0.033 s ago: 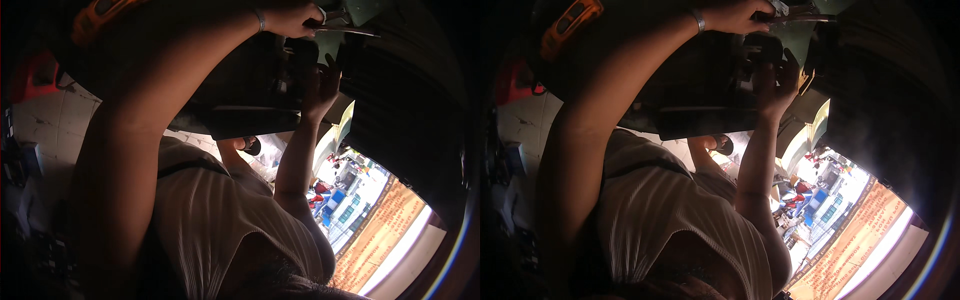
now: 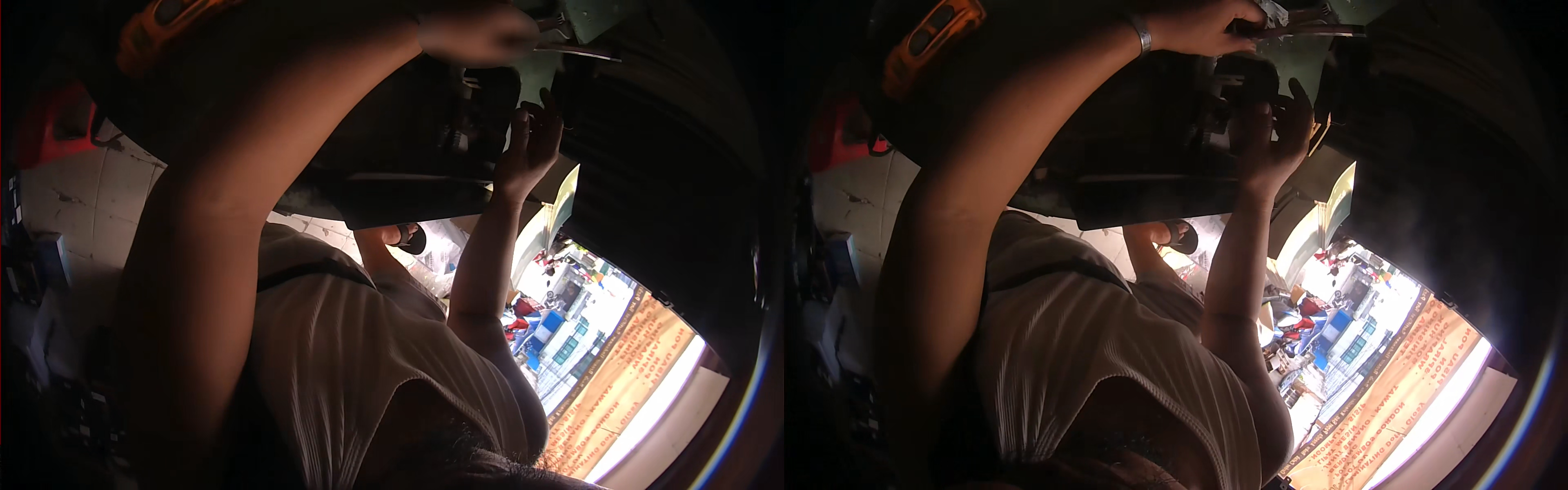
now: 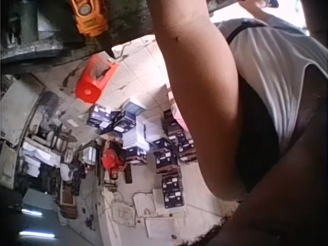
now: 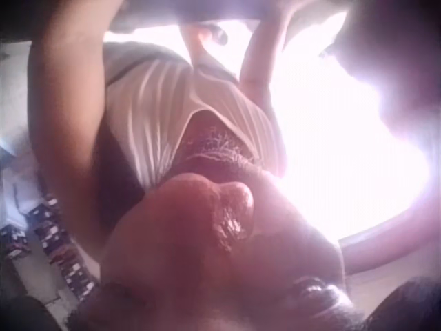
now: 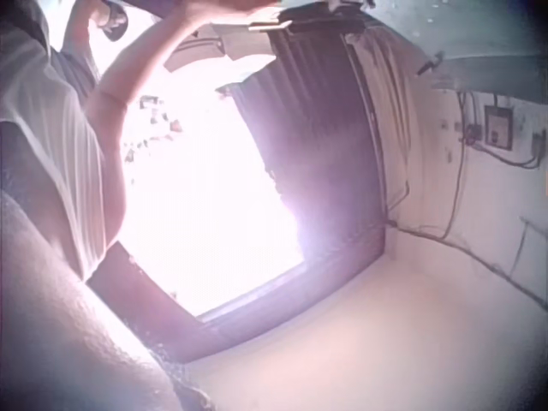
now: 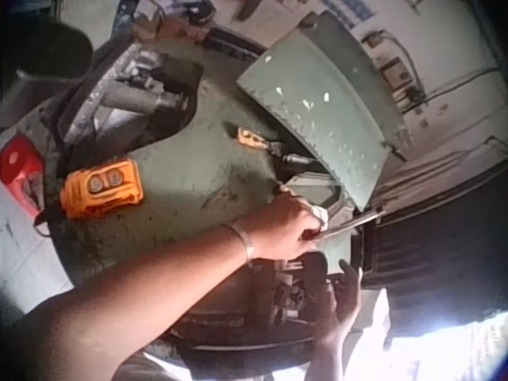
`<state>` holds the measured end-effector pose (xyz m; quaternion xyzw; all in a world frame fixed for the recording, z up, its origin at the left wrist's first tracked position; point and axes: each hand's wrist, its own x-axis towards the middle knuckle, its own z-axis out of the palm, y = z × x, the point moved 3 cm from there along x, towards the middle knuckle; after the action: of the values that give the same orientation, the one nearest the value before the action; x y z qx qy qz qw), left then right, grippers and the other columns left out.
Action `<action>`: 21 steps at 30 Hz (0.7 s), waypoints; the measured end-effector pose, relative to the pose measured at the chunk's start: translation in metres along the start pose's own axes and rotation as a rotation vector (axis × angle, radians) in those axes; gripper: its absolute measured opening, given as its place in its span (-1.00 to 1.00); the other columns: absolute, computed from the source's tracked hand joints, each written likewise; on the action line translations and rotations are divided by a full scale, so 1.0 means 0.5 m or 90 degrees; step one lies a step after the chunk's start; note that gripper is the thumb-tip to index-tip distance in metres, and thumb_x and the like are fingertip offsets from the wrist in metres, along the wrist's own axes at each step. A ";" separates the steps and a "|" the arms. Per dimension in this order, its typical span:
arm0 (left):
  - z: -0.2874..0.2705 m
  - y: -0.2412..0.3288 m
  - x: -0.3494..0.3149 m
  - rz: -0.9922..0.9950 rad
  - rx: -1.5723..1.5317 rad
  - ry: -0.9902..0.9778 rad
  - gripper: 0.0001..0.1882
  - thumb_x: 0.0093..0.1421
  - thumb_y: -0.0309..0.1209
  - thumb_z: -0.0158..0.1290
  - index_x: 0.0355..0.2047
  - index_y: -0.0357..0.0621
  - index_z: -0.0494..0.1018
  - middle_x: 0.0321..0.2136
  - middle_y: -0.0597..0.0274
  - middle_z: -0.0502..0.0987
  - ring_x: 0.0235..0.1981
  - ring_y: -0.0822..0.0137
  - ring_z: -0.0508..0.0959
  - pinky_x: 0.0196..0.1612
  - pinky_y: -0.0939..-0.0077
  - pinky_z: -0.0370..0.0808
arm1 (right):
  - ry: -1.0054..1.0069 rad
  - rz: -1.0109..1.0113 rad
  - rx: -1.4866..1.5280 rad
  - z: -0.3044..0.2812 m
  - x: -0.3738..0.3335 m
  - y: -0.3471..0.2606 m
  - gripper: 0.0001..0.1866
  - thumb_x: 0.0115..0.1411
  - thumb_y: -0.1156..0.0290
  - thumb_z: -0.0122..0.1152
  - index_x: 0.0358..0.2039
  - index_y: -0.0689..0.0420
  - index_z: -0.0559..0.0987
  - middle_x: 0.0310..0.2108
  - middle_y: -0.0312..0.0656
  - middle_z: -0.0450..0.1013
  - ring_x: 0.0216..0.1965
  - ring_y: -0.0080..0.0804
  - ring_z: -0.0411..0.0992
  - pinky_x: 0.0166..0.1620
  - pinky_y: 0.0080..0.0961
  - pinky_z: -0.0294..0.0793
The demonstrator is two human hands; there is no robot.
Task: The person uses a screwdriver and a wrench to work on a green industrial machine, loosening and tightening parts around a metal blade mechanism.
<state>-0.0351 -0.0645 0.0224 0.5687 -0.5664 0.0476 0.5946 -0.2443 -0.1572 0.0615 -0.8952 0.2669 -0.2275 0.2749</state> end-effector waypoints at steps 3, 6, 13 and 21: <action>0.002 -0.005 0.000 0.027 0.007 0.022 -0.78 0.09 -0.31 0.26 -0.39 -0.23 0.61 -0.36 -0.04 0.63 -0.21 -0.03 0.65 -0.06 0.11 0.54 | 0.162 -0.197 0.019 -0.015 0.008 -0.042 -0.36 0.36 -0.01 0.23 0.11 0.38 0.48 -0.13 -0.05 0.52 -0.06 -0.31 0.51 0.04 -0.38 0.46; -0.005 -0.003 -0.001 0.030 0.005 0.019 -0.78 0.10 -0.31 0.26 -0.38 -0.23 0.62 -0.36 -0.04 0.63 -0.20 -0.03 0.65 -0.05 0.11 0.54 | 0.209 -0.342 -0.058 -0.034 -0.021 -0.055 -0.21 0.34 -0.21 0.13 0.11 0.39 0.47 -0.09 0.01 0.51 -0.05 -0.19 0.50 0.08 -0.27 0.45; 0.004 0.008 0.001 0.017 -0.010 -0.005 -0.78 0.11 -0.31 0.27 -0.35 -0.22 0.64 -0.35 -0.04 0.63 -0.21 -0.03 0.65 -0.06 0.12 0.55 | -0.144 -0.394 -0.214 -0.026 -0.047 0.023 -0.17 0.28 -0.41 -0.06 -0.02 0.24 0.47 -0.19 -0.04 0.42 -0.14 -0.05 0.40 -0.03 -0.15 0.35; -0.012 0.000 -0.004 -0.006 -0.004 -0.005 -0.77 0.10 -0.29 0.29 -0.36 -0.22 0.64 -0.36 -0.02 0.63 -0.23 -0.01 0.65 -0.07 0.11 0.56 | -0.191 -0.459 -0.224 -0.047 -0.070 -0.010 -0.23 0.29 -0.38 -0.07 -0.17 0.23 0.49 -0.26 -0.03 0.40 -0.26 -0.04 0.38 -0.11 -0.15 0.33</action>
<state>-0.0323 -0.0590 0.0224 0.5698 -0.5659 0.0408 0.5945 -0.2820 -0.1413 0.0730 -0.9876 -0.0713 -0.1277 0.0569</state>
